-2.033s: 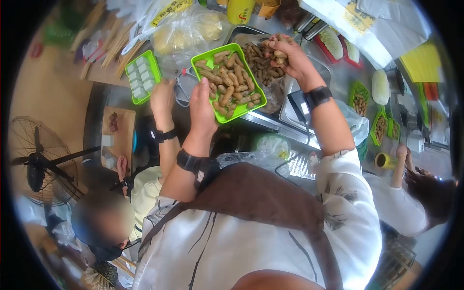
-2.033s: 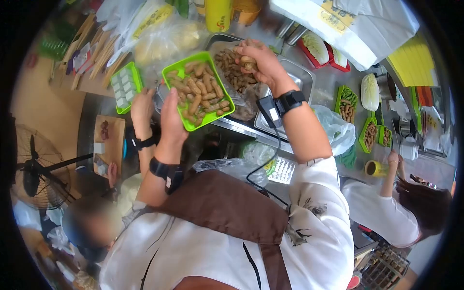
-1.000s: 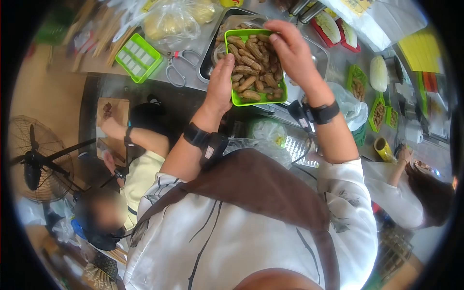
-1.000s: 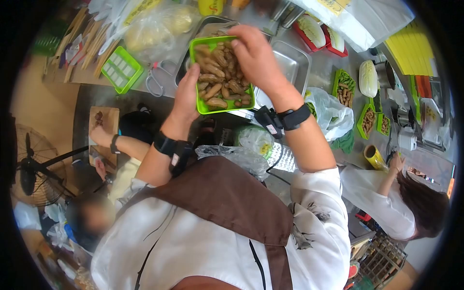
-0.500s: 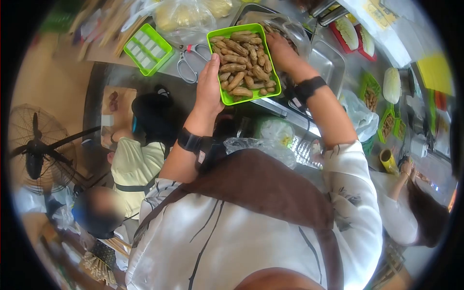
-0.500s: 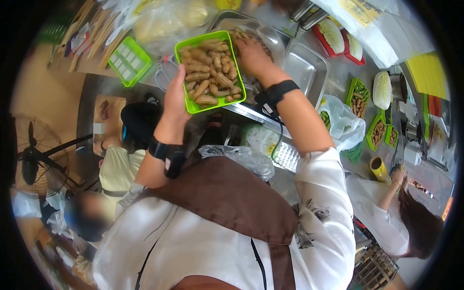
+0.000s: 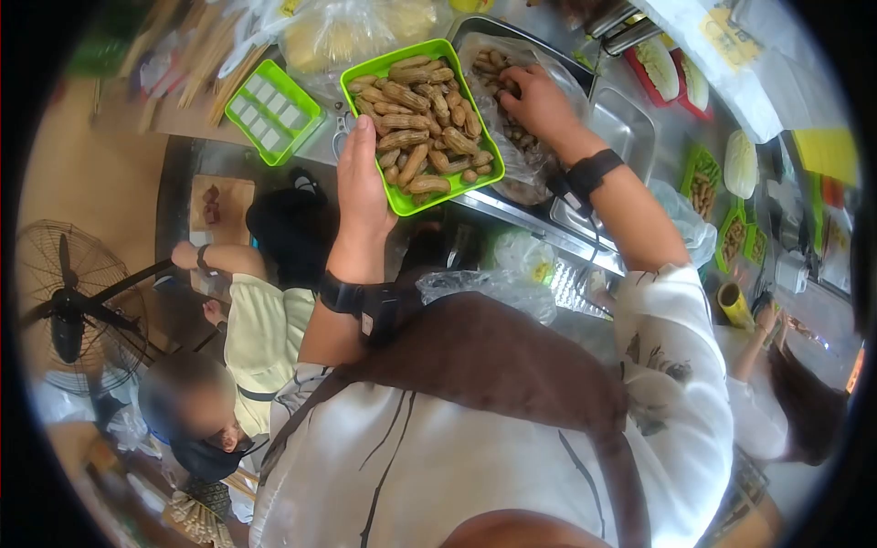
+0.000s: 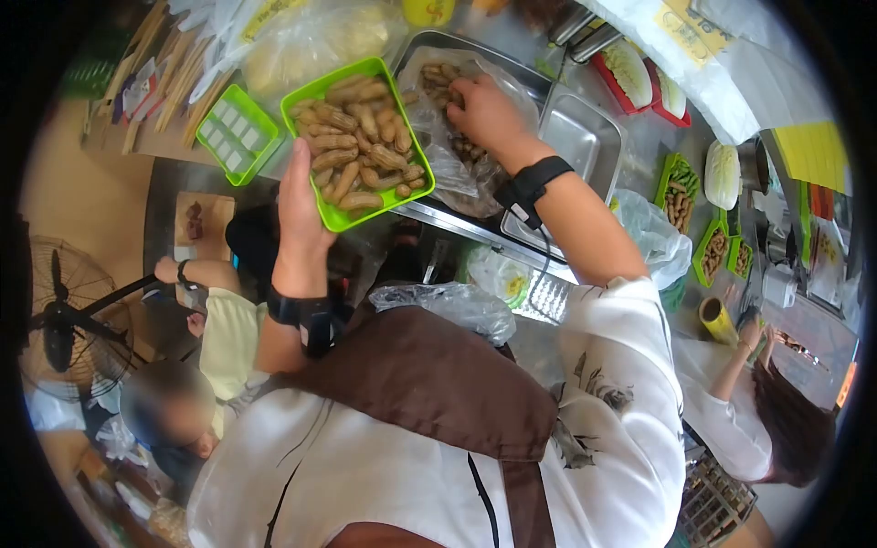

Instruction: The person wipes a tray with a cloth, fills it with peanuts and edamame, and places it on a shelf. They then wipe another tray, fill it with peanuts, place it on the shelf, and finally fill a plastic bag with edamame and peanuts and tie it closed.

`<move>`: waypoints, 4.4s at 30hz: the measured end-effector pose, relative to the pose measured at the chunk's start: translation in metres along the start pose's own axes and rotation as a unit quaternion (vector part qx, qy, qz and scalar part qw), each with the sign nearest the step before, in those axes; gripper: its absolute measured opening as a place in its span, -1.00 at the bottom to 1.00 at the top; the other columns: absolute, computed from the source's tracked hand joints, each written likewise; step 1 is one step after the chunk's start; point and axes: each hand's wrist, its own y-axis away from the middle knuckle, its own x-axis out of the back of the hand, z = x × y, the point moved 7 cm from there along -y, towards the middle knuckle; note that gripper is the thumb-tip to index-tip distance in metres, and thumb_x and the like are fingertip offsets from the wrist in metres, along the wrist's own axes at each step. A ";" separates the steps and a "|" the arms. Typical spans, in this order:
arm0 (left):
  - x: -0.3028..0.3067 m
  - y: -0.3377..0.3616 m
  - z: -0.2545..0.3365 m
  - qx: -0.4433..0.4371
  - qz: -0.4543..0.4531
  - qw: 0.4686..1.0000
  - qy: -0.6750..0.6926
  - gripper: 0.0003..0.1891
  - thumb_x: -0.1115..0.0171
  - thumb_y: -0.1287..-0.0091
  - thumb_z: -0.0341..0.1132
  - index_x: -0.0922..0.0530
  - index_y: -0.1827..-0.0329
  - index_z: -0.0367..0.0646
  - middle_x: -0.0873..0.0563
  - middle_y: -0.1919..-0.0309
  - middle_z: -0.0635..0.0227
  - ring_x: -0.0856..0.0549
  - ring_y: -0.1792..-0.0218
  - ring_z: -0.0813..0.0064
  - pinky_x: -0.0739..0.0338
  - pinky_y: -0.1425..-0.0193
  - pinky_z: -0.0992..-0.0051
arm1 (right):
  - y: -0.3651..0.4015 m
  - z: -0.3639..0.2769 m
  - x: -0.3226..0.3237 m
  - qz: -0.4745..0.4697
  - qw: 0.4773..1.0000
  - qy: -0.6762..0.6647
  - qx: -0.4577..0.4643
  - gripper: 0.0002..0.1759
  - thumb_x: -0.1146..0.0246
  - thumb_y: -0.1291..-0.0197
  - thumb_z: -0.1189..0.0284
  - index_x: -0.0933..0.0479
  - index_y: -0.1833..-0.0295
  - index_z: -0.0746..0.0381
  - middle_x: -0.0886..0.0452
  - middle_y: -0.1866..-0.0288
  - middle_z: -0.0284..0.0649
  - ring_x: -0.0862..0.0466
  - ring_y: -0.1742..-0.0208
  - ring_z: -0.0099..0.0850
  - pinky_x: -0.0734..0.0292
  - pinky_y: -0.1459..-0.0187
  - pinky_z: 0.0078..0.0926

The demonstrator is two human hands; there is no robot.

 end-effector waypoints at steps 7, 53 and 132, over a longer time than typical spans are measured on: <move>-0.030 0.007 -0.016 0.023 0.015 1.000 0.004 -0.61 0.11 -0.49 -0.12 -0.42 -0.06 -0.32 -0.62 0.06 0.17 -0.66 0.09 0.40 -0.59 -0.02 0.42 | 0.021 0.006 0.039 0.075 0.854 -0.488 -0.163 -0.81 -0.25 -0.13 0.44 -0.59 0.16 0.28 -0.62 0.22 -0.33 -0.56 0.25 -0.55 -0.49 0.21 -0.55; -0.087 -0.031 -0.047 0.062 -0.126 0.990 -0.027 -0.50 0.09 -0.47 0.00 -0.37 -0.15 -0.32 -0.57 -0.01 0.20 -0.61 0.02 0.42 -0.54 -0.07 0.44 | 0.026 -0.080 0.103 0.147 0.952 -0.184 0.196 -0.60 -0.02 -0.36 0.22 -0.48 -0.11 0.29 -0.50 -0.15 -0.02 -0.40 -0.27 -0.09 -0.26 -0.27 -0.28; -0.103 0.015 -0.010 0.007 -0.207 0.971 -0.118 -0.35 0.19 -0.45 0.11 -0.13 -0.42 -0.20 -0.32 -0.34 0.17 -0.41 -0.29 0.23 -0.35 -0.33 0.21 | 0.113 0.146 0.205 0.315 0.741 -0.552 -0.217 -0.57 -0.09 -0.33 0.13 -0.54 0.05 0.31 -0.65 0.17 -0.26 -0.60 0.09 -0.47 -0.54 0.13 -0.48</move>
